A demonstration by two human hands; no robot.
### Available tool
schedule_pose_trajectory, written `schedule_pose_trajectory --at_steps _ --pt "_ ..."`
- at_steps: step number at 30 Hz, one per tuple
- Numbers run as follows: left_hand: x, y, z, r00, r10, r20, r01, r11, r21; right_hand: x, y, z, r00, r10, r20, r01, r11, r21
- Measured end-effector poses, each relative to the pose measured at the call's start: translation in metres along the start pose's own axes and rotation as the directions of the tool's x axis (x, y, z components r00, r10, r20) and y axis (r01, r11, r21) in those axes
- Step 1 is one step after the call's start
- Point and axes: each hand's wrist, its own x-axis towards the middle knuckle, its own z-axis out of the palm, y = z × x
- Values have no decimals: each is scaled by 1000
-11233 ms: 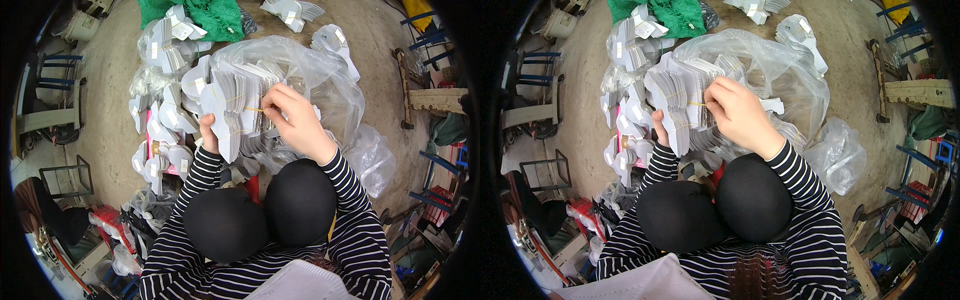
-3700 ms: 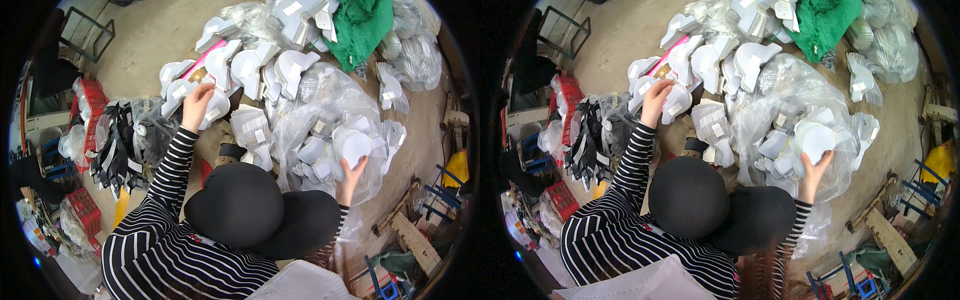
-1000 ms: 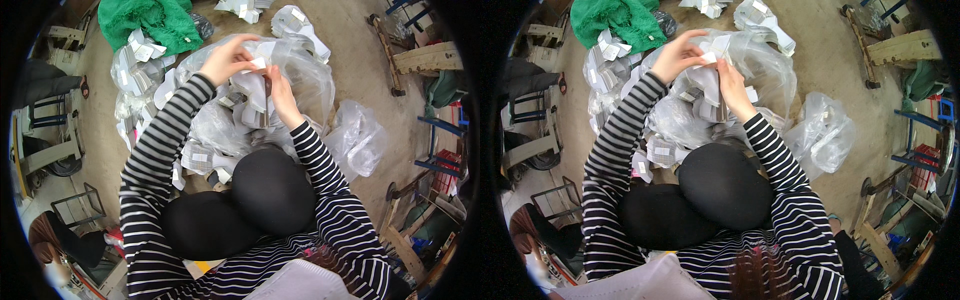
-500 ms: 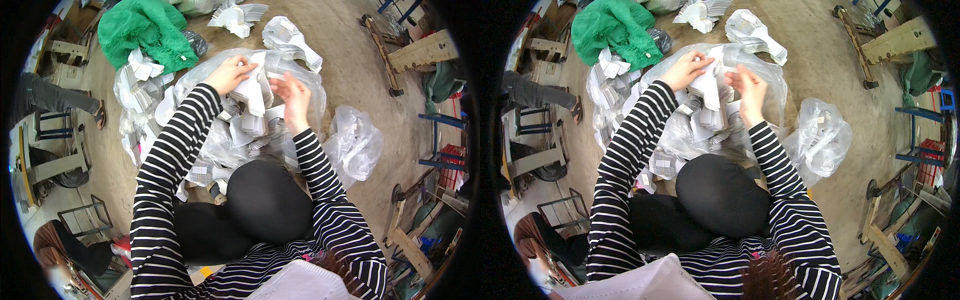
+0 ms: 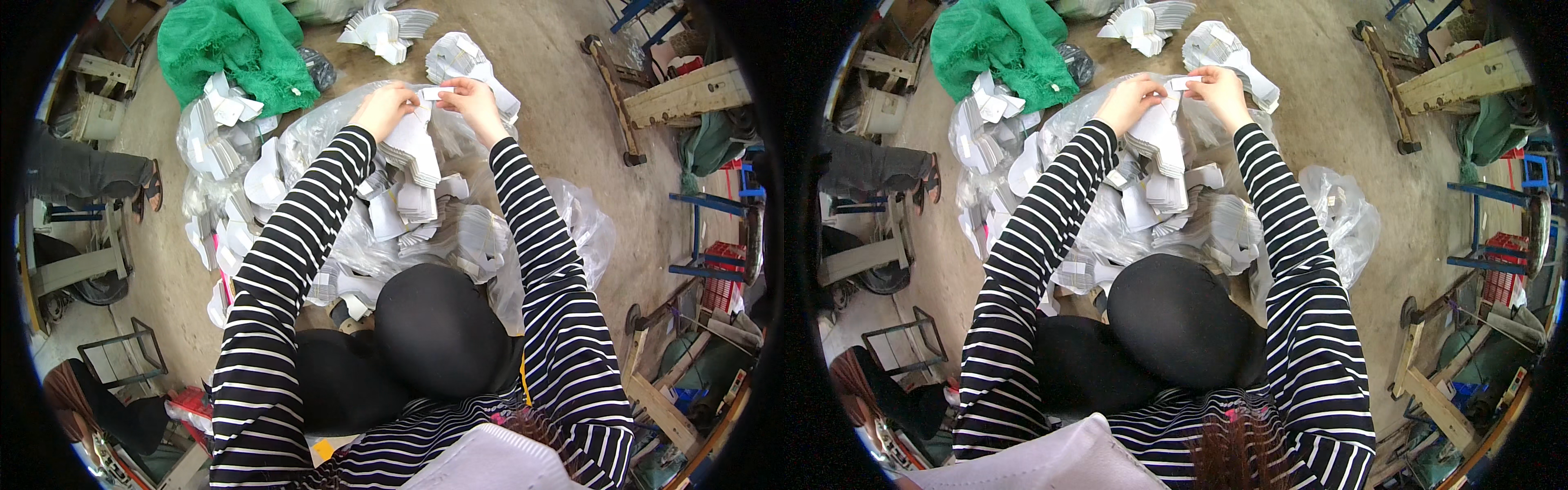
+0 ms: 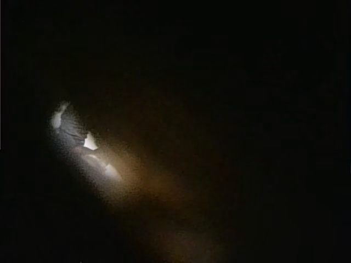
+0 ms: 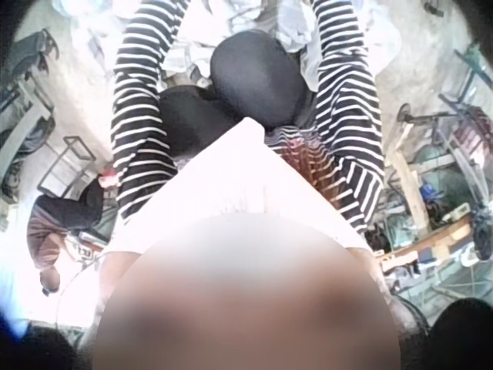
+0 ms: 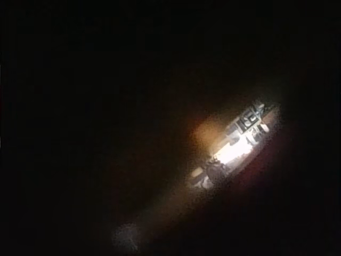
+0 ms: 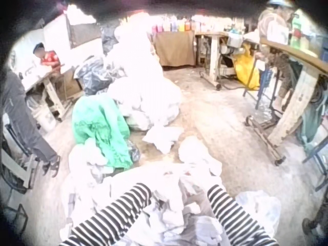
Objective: The person sits on the floor and sorts through a large pile of white plastic parts. They pick up individual items, inspect them, and place them into separate piles or plastic bags.
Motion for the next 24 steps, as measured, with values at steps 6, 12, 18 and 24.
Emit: schedule_pose_trajectory --at_steps 6,12,18,24 --pt "14 4 1 991 -103 90 102 995 7 6 -8 1 992 51 113 -14 952 -305" --pt "10 3 12 997 -26 69 -3 925 380 3 -10 5 984 -87 154 131 944 -302" --pt "-10 2 15 994 98 -56 -75 946 316 0 -8 16 987 -152 -55 126 937 -326" --pt "-26 4 11 992 64 -109 -34 965 258 -14 -10 41 975 -180 -129 155 971 -183"
